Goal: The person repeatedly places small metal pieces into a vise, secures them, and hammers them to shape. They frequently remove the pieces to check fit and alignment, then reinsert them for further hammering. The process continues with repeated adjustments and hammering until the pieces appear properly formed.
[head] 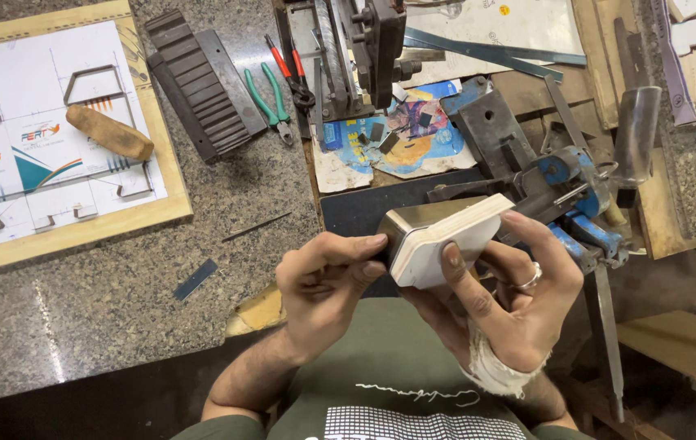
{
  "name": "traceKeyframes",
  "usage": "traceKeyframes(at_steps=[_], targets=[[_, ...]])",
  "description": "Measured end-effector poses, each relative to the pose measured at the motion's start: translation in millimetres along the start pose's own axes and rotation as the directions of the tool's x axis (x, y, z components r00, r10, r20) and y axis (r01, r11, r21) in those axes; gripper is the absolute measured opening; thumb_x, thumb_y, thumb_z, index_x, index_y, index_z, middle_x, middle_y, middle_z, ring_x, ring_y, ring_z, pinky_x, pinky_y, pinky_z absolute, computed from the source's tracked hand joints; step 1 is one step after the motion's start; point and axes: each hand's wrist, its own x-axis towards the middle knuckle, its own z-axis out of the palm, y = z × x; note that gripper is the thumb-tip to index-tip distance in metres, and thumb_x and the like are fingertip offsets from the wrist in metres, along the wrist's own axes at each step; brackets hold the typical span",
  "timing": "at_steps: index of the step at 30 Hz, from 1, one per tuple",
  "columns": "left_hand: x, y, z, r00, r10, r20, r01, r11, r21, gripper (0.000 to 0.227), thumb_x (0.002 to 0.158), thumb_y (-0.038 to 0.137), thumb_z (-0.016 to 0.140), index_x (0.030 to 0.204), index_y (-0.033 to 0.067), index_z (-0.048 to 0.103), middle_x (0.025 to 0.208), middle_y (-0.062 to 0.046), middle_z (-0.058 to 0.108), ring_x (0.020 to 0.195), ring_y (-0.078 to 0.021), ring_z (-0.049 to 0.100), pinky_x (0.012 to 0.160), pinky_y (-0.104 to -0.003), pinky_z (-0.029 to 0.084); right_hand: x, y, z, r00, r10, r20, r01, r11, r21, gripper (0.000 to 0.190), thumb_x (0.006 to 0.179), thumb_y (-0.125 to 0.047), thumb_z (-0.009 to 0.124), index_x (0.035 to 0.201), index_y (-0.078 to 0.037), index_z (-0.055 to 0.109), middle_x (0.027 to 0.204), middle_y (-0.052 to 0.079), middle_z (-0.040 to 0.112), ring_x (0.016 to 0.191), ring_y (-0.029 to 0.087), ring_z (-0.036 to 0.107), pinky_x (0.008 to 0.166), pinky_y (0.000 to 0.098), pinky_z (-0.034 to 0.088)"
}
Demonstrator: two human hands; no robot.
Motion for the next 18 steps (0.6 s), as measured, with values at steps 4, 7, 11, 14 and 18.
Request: traceKeyframes(at_steps=[4,7,11,14,18], targets=[[6.1,12.6,5.8,0.988,-0.157,0.007,0.156,0.972,-0.174,0.033,0.102,0.001,0.071,0.132,-0.0005,0.056,0.111,-0.013,0.078,0.104,-0.0105,0.073,0.087,-0.022,0.061,-5.5,4.0,0.5,1.000,-0.019,-0.002,0.018,0.999,-0.034,0.065,0.078,-0.002,0.096,0.134,-0.010,0.065,0.146,0.016,0.030,0.116,0.030,0.069,0.094,0.0313,0.061],[10.8,19.4,4.7,0.958,-0.284,0.034,0.284,0.933,-0.219,0.046,0.098,0.001,0.072,0.141,-0.0011,0.055,0.110,-0.013,0.077,0.104,-0.0117,0.072,0.088,-0.024,0.059,-10.8,6.0,-0.1,1.000,-0.024,0.004,0.024,0.999,-0.049,0.062,0.082,-0.001,0.093,0.136,-0.009,0.064,0.147,0.016,0.030,0.118,0.032,0.069,0.095,0.0306,0.063],[15.0,12.4,-0.6,0.945,-0.308,0.114,0.326,0.922,-0.210,0.035,0.099,0.000,0.073,0.132,-0.0069,0.062,0.114,-0.013,0.075,0.109,-0.0134,0.070,0.097,-0.028,0.059,-13.6,8.6,1.7,0.994,0.062,0.086,-0.065,0.997,0.033,0.056,0.082,0.010,0.085,0.131,0.004,0.059,0.138,0.012,0.046,0.106,0.031,0.074,0.088,0.0337,0.064],[14.2,7.7,-3.1,0.937,-0.333,0.108,0.349,0.912,-0.215,0.036,0.097,-0.002,0.075,0.131,-0.0075,0.064,0.113,-0.012,0.075,0.107,-0.0144,0.070,0.096,-0.030,0.059,-14.4,10.1,7.2,1.000,-0.008,-0.010,0.009,1.000,0.025,0.050,0.092,0.005,0.085,0.137,-0.005,0.064,0.148,0.016,0.030,0.122,0.033,0.071,0.093,0.0313,0.059],[13.1,3.9,-4.2,0.928,-0.357,0.107,0.372,0.900,-0.226,0.035,0.094,-0.004,0.075,0.128,-0.0082,0.065,0.112,-0.012,0.075,0.105,-0.0157,0.071,0.094,-0.031,0.060,-15.8,10.4,8.7,0.999,-0.023,-0.042,0.024,1.000,0.011,0.050,0.087,0.004,0.087,0.132,-0.001,0.065,0.146,0.018,0.032,0.119,0.036,0.070,0.095,0.0343,0.059]])
